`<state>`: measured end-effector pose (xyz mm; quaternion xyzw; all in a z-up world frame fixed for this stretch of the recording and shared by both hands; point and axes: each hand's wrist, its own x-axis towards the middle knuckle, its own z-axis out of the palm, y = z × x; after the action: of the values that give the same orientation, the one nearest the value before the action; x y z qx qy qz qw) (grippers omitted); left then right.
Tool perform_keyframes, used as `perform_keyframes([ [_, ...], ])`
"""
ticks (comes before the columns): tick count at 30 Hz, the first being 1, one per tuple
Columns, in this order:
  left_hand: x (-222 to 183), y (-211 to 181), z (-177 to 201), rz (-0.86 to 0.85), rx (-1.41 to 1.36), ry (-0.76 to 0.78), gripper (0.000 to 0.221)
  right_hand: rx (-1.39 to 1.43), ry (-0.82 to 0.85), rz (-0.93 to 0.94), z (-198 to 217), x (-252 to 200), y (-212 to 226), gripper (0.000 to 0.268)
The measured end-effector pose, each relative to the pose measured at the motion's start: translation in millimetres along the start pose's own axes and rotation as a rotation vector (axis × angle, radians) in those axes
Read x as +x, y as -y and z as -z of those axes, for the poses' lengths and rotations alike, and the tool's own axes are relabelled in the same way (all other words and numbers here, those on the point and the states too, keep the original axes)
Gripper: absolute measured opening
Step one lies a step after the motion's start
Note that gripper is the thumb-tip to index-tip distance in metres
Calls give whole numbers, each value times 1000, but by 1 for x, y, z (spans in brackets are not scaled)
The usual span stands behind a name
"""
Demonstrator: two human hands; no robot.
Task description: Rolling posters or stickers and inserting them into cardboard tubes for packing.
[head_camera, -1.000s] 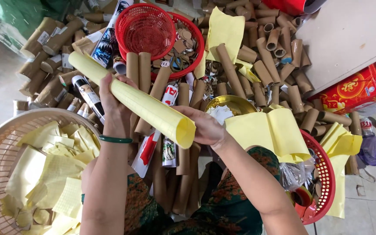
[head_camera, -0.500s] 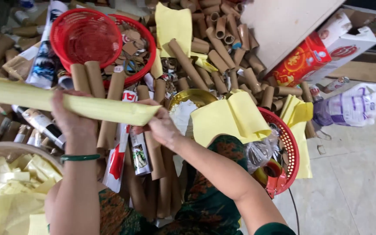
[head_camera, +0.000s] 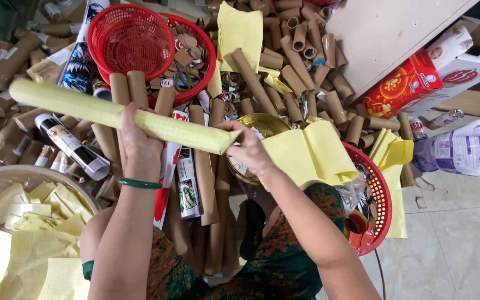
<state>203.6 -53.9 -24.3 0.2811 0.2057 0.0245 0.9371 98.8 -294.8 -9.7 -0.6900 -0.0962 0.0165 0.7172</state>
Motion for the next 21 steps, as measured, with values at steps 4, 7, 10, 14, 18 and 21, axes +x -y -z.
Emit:
perform_keyframes([
  [4, 25, 9, 14, 55, -63, -74, 21, 21, -73, -54, 13, -10, 29, 36],
  [7, 29, 17, 15, 72, -95, -114, 21, 225, -263, -45, 16, -11, 13, 25],
  [10, 37, 25, 14, 122, -45, -177, 29, 163, -282, -31, 21, -10, -10, 18],
  [14, 44, 40, 21, 117, -114, -195, 38, -269, -395, 219, 6, -16, 2, 11],
  [18, 38, 32, 16, 150, -129, -207, 42, -741, -265, 536, -17, -26, 38, 15],
  [21, 31, 20, 18, 69, -125, -122, 41, -878, -152, 601, -14, -14, -15, 11],
])
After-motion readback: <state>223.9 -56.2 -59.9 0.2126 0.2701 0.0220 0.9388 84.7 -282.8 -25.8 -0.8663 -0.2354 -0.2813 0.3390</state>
